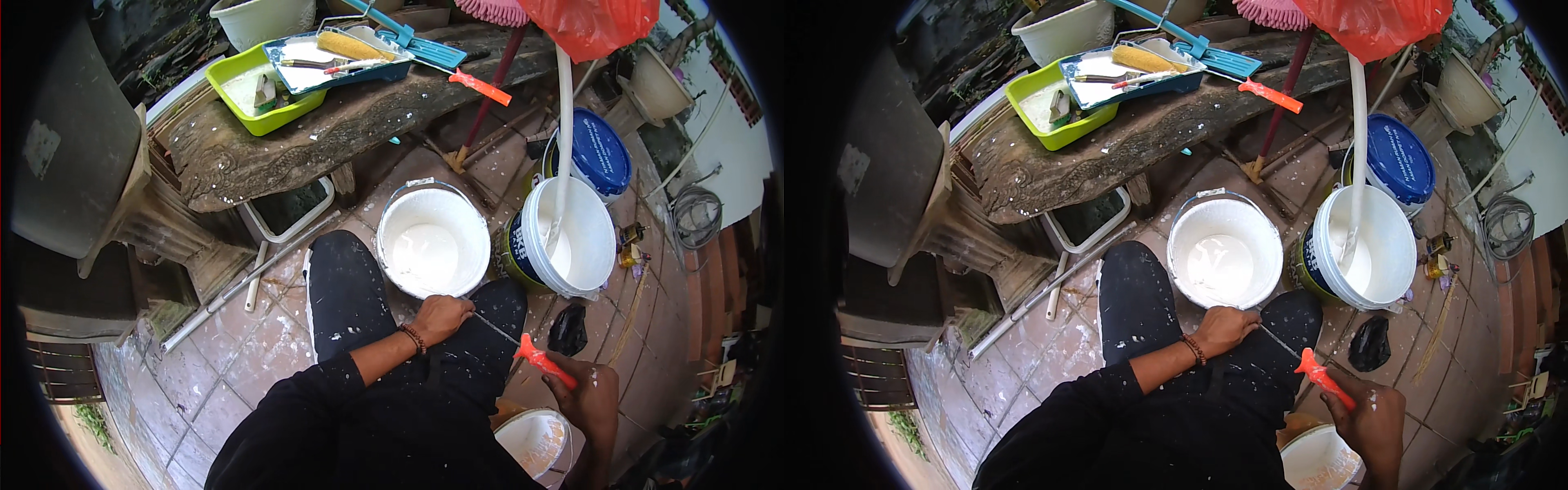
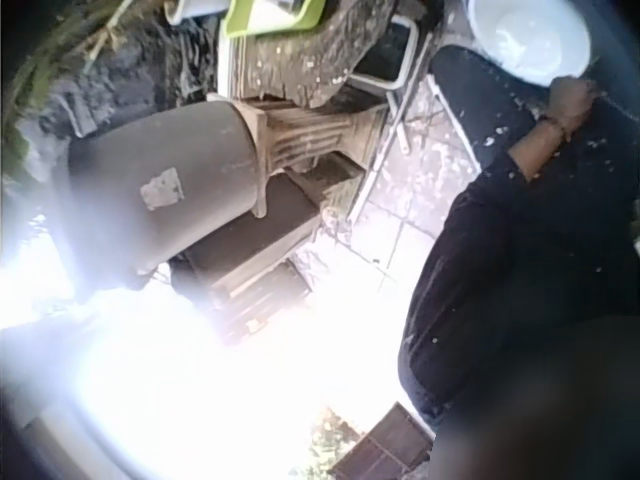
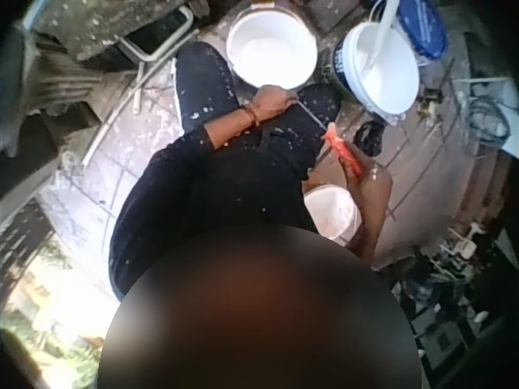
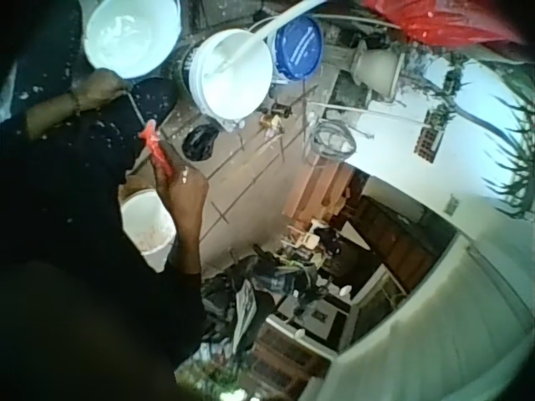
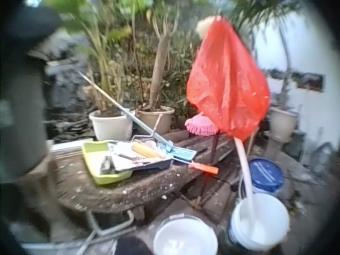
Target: Mixing white paint in buckets and preparing a paint roller extension pole.
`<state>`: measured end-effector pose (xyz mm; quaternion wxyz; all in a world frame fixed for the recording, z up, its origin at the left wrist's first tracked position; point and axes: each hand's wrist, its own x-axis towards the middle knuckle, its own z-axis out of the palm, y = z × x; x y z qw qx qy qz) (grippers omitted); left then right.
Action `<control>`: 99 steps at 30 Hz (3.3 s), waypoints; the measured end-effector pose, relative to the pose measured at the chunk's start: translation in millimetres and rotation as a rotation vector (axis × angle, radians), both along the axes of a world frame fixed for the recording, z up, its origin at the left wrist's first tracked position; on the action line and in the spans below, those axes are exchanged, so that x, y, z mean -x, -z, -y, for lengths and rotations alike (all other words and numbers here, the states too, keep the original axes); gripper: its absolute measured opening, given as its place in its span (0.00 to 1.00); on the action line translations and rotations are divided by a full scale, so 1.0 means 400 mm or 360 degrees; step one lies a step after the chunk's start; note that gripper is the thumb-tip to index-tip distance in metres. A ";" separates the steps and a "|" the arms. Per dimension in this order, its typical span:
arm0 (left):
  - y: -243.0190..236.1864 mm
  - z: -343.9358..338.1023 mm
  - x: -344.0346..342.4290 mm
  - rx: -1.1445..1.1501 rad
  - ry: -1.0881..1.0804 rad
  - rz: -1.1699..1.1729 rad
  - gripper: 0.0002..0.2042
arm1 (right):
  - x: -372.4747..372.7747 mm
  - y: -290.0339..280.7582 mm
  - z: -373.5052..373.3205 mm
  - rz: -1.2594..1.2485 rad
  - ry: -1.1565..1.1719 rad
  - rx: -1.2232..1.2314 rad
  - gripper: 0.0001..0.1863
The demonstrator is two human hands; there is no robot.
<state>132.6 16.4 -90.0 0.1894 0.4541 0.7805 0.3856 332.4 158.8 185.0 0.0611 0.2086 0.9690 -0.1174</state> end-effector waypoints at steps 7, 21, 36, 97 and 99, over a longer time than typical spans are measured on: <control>0.079 -0.026 0.064 0.0182 -0.0102 -0.0138 0.10 | 0.045 0.141 0.082 0.0033 -0.0304 -0.0286 0.22; 0.077 -0.006 0.098 0.0095 -0.0410 -0.0082 0.09 | 0.136 0.236 0.089 -0.1178 -0.0090 0.0564 0.11; 0.007 0.051 0.021 0.0148 -0.0317 -0.0066 0.09 | 0.215 0.166 0.129 -0.1302 -0.0147 0.1524 0.16; 0.083 0.014 0.091 0.0018 -0.0523 -0.0164 0.09 | 0.160 0.351 0.115 -0.1246 -0.0657 0.1454 0.15; 0.089 0.011 0.087 0.0051 -0.0541 -0.0126 0.09 | 0.151 0.359 0.114 -0.1268 -0.0656 0.1480 0.15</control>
